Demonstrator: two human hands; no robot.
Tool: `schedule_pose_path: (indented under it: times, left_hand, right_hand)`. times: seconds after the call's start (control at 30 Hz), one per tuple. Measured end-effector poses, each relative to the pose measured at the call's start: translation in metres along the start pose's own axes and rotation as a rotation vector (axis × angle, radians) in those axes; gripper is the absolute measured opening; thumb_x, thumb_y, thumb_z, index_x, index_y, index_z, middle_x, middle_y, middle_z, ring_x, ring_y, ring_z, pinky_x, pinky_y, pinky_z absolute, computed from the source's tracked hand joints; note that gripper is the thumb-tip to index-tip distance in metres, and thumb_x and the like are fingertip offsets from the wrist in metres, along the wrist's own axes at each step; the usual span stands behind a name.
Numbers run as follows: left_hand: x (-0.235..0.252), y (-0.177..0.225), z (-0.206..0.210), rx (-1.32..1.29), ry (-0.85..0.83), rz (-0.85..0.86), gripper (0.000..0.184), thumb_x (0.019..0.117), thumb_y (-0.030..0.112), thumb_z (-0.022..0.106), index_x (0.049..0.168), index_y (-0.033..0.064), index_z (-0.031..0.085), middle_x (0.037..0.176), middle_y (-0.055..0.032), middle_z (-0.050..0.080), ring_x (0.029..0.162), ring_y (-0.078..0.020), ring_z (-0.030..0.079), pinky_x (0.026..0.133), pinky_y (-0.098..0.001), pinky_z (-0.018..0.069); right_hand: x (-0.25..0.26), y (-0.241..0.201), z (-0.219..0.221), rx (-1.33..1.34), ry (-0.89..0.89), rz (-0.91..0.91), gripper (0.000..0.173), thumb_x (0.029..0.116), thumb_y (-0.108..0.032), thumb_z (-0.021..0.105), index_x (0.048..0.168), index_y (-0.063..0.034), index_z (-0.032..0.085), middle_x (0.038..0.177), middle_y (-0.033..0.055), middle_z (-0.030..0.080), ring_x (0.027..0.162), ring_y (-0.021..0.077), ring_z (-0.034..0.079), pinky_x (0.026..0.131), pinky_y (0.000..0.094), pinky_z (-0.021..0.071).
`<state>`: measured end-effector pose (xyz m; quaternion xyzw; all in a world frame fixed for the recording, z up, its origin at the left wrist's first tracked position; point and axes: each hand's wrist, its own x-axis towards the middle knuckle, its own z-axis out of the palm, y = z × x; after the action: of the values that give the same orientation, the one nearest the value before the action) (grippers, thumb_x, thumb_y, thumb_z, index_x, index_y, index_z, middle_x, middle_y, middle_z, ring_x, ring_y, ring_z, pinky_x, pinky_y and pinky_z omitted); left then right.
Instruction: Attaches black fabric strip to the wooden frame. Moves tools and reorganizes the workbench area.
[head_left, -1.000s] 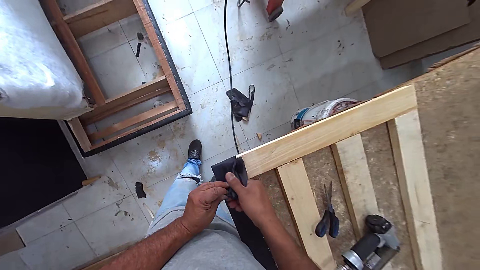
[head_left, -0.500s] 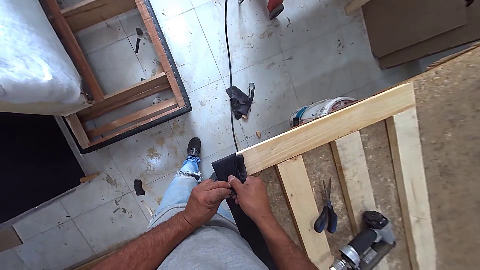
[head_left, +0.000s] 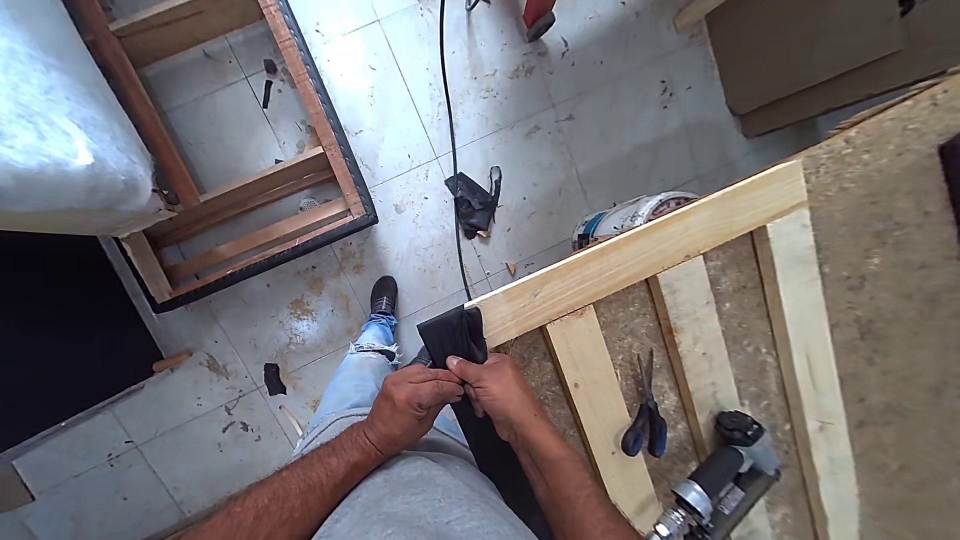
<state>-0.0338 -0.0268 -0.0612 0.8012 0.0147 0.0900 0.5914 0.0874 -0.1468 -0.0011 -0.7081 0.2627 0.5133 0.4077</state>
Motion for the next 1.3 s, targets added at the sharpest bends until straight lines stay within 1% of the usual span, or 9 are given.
schedule_pose_path:
  times: [0.1, 0.2, 0.27, 0.37, 0.47, 0.83, 1.17, 1.23, 1.3]
  left_hand:
    - [-0.003, 0.005, -0.014, -0.092, -0.08, -0.047, 0.028, 0.1021, 0.033, 0.065, 0.1, 0.008, 0.079, 0.108, -0.0063, 0.078, 0.103, -0.0141, 0.074, 0.094, -0.0327, 0.0605]
    - [-0.008, 0.012, -0.026, -0.182, 0.055, -0.571, 0.037, 0.103, 0.03, 0.055, 0.088, 0.005, 0.077, 0.09, -0.0048, 0.078, 0.088, -0.0157, 0.075, 0.085, -0.0404, 0.062]
    - [0.006, 0.006, -0.024, -0.232, 0.133, -0.96, 0.038, 0.1018, 0.039, 0.06, 0.109, 0.0034, 0.069, 0.097, -0.0073, 0.074, 0.091, -0.0208, 0.073, 0.083, -0.0451, 0.0625]
    - [0.03, -0.001, -0.011, -0.572, 0.1, -1.158, 0.051, 0.105, 0.041, 0.057, 0.139, 0.003, 0.054, 0.115, -0.0151, 0.071, 0.102, -0.0271, 0.073, 0.09, -0.0482, 0.0615]
    - [0.042, 0.002, 0.004, -0.747, 0.103, -1.136, 0.044, 0.1087, 0.039, 0.048, 0.114, -0.0012, 0.065, 0.095, -0.017, 0.075, 0.086, -0.0266, 0.075, 0.081, -0.044, 0.0634]
    - [0.039, -0.003, -0.007, -0.797, -0.041, -1.002, 0.025, 0.1006, 0.005, 0.063, 0.125, -0.0015, 0.061, 0.106, -0.0171, 0.074, 0.095, -0.0266, 0.073, 0.088, -0.0428, 0.0618]
    - [0.041, -0.002, -0.003, -0.745, -0.028, -0.985, 0.029, 0.0956, 0.0, 0.068, 0.124, -0.0011, 0.062, 0.104, -0.0151, 0.075, 0.093, -0.0258, 0.074, 0.085, -0.042, 0.063]
    - [0.037, -0.004, -0.006, -0.681, -0.032, -0.944, 0.03, 0.0969, 0.004, 0.066, 0.126, 0.0006, 0.061, 0.104, -0.0143, 0.075, 0.093, -0.0255, 0.075, 0.085, -0.044, 0.0634]
    - [0.034, -0.005, -0.008, -0.624, -0.046, -0.888, 0.033, 0.0974, 0.007, 0.064, 0.13, 0.0018, 0.06, 0.105, -0.0124, 0.075, 0.093, -0.024, 0.075, 0.083, -0.0443, 0.0643]
  right_hand:
    - [0.002, 0.008, 0.002, -0.125, 0.072, -0.109, 0.026, 0.0955, -0.022, 0.073, 0.075, -0.006, 0.068, 0.058, 0.0016, 0.059, 0.048, 0.0094, 0.05, 0.049, 0.028, 0.0421]
    - [0.006, 0.013, 0.003, -0.313, 0.129, -0.148, 0.029, 0.0941, -0.032, 0.073, 0.075, -0.0107, 0.072, 0.065, 0.0022, 0.065, 0.061, 0.0155, 0.062, 0.062, 0.041, 0.051]
    - [0.006, 0.016, 0.004, -0.375, 0.151, -0.16, 0.031, 0.0944, -0.035, 0.072, 0.074, -0.0118, 0.072, 0.064, 0.0017, 0.065, 0.062, 0.0164, 0.062, 0.063, 0.0436, 0.0511]
    - [0.005, 0.014, 0.006, -0.425, 0.159, -0.163, 0.033, 0.0957, -0.036, 0.071, 0.074, -0.0115, 0.071, 0.066, 0.0019, 0.065, 0.065, 0.017, 0.064, 0.065, 0.0447, 0.0517]
    - [0.002, 0.013, 0.007, -0.434, 0.165, -0.164, 0.033, 0.0954, -0.035, 0.07, 0.073, -0.011, 0.07, 0.065, 0.0015, 0.064, 0.064, 0.0162, 0.063, 0.065, 0.0431, 0.0511]
    - [-0.005, 0.015, 0.005, -0.463, 0.086, -0.195, 0.033, 0.0967, -0.037, 0.066, 0.079, -0.0083, 0.068, 0.067, 0.0009, 0.06, 0.065, 0.0142, 0.059, 0.066, 0.0396, 0.0501]
    - [-0.019, 0.016, -0.011, -0.588, 0.008, -0.09, 0.034, 0.0975, -0.04, 0.061, 0.092, -0.0075, 0.071, 0.075, 0.0039, 0.067, 0.069, 0.0184, 0.068, 0.071, 0.0438, 0.0577]
    - [-0.037, 0.029, -0.036, -0.545, 0.1, -0.14, 0.035, 0.0979, -0.042, 0.062, 0.105, -0.0103, 0.075, 0.082, 0.003, 0.071, 0.074, 0.0177, 0.07, 0.073, 0.0436, 0.0595]
    - [-0.052, 0.05, -0.076, -0.428, 0.482, -0.228, 0.036, 0.0975, -0.04, 0.065, 0.111, -0.0078, 0.074, 0.086, 0.005, 0.072, 0.076, 0.0187, 0.07, 0.074, 0.0439, 0.0589]
